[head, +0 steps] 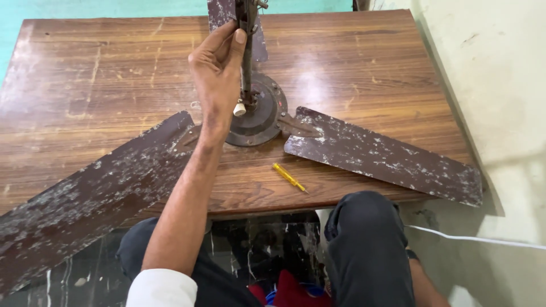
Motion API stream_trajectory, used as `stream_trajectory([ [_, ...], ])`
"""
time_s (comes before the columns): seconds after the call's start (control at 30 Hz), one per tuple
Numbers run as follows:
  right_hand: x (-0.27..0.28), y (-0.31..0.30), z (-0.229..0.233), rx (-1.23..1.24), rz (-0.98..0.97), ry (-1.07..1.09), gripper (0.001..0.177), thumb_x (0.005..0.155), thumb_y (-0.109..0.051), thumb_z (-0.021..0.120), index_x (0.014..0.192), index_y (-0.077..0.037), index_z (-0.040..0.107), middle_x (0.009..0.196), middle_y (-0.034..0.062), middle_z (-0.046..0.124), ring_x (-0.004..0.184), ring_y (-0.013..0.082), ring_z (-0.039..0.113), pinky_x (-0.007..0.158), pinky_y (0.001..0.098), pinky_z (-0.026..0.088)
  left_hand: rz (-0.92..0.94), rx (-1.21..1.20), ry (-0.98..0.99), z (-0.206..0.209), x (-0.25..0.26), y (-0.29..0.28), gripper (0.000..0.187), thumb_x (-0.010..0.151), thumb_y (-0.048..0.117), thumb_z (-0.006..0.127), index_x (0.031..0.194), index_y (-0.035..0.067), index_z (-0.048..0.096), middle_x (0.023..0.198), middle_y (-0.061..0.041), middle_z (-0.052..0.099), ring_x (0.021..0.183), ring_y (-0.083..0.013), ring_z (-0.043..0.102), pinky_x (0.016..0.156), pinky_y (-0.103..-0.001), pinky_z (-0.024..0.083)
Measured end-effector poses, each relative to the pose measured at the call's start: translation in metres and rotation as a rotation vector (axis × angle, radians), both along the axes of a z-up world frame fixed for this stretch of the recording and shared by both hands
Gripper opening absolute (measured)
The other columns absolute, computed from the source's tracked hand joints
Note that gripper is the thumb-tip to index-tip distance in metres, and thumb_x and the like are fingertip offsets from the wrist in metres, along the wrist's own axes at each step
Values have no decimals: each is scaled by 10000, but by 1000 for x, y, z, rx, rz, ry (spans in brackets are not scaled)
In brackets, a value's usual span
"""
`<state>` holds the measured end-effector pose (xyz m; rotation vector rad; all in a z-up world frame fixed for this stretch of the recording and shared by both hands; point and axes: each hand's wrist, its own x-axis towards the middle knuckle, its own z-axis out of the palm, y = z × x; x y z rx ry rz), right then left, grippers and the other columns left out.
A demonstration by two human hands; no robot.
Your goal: The person uses a yellow screwdriver to loosen and remove screws from the fan blade mounting brackets, then detaches a blade and later reattaches it, tightening the screws back into place.
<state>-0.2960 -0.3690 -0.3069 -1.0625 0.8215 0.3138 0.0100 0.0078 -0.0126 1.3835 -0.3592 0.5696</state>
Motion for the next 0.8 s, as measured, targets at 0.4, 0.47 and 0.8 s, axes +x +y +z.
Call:
stream_trajectory([
  [0.4,-13,-13,-8,58,-45,14,276,949,-177,627,1167,-8,633,1121,129,708,767,140,550,637,277,466,-26,-11,19,1,0,-2,229,1006,98,713,1224,27,713,1113,-126,801,1010,-175,808,835,-282,686],
  [0.47,-19,-10,-13,71,-54,16,277,948,-175,624,1169,-6,630,1121,129,707,756,137,544,626,273,461,-21,-13,40,0,0,-1,229,1001,100,714,1219,29,716,1117,-126,799,1013,-174,806,839,-283,689],
  [0.8,-59,-20,-29,152,-125,55,288,944,-165,612,1178,2,619,1119,132,702,701,118,511,575,252,439,-11,3,87,0,0,1,234,987,109,717,1208,31,720,1099,-123,802,977,-166,809,798,-285,686],
])
